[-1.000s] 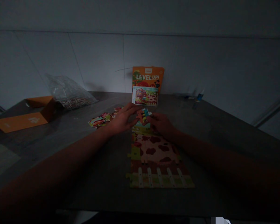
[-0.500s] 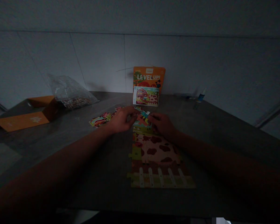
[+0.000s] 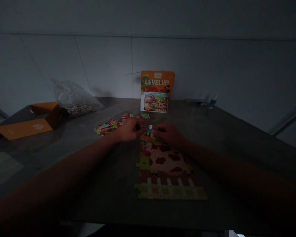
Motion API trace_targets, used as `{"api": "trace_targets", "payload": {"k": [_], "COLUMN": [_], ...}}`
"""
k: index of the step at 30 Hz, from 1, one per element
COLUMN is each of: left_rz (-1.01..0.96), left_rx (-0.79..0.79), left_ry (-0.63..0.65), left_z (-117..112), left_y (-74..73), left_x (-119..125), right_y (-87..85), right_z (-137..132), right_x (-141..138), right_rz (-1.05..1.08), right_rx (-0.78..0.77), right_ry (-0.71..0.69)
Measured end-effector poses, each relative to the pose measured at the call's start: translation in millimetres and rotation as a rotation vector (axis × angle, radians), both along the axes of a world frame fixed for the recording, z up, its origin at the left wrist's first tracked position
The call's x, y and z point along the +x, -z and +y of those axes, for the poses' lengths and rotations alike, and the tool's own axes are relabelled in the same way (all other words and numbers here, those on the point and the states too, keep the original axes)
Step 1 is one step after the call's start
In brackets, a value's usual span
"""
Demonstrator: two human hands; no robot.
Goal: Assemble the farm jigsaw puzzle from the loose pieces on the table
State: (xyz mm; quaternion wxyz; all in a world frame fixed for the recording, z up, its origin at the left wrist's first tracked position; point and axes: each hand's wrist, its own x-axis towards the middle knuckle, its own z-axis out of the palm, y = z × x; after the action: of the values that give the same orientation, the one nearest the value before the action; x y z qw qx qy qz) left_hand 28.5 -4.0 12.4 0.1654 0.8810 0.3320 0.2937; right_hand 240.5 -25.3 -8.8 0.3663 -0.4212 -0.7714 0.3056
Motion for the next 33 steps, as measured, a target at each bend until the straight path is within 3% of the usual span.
{"api": "trace_targets", "payload": {"k": [5,12,17,20,24,28,33], "left_rz": [-0.038,-0.256,-0.282,-0.193,0.031,0.157,0.327], "left_rx": [-0.058,-0.098,-0.140,-0.274,-0.417,-0.584,-0.751], "left_ry": [0.002,-0.175,-0.132,-0.009,0.152,0.200,0.198], "left_z": [-2,-4,-10,-10,-11,-14,-15], "left_y": [0.6,12.1,16.4,7.5,-15.5,-32.5,-35.8], "left_x": [-3,6,2,-11,-27,-41,-51], "right_y": [0.6,0.6,4.1,5.4,2.2,-1.8,-3.0], "right_z": [0,2,3,1,-6,-15,-18], "right_x": [0,-2,-1,-1,-4,-7,-8], "right_rz": [-0.048,-0.130,-0.209,-0.249,-0.288,-0.368,-0.447], "right_rx": [0.058,0.078,0.090,0.103,0.139,0.209,0.233], "right_ry": [-0.007,-0.021,-0.039,-0.053,-0.087,-0.123,-0.120]}}
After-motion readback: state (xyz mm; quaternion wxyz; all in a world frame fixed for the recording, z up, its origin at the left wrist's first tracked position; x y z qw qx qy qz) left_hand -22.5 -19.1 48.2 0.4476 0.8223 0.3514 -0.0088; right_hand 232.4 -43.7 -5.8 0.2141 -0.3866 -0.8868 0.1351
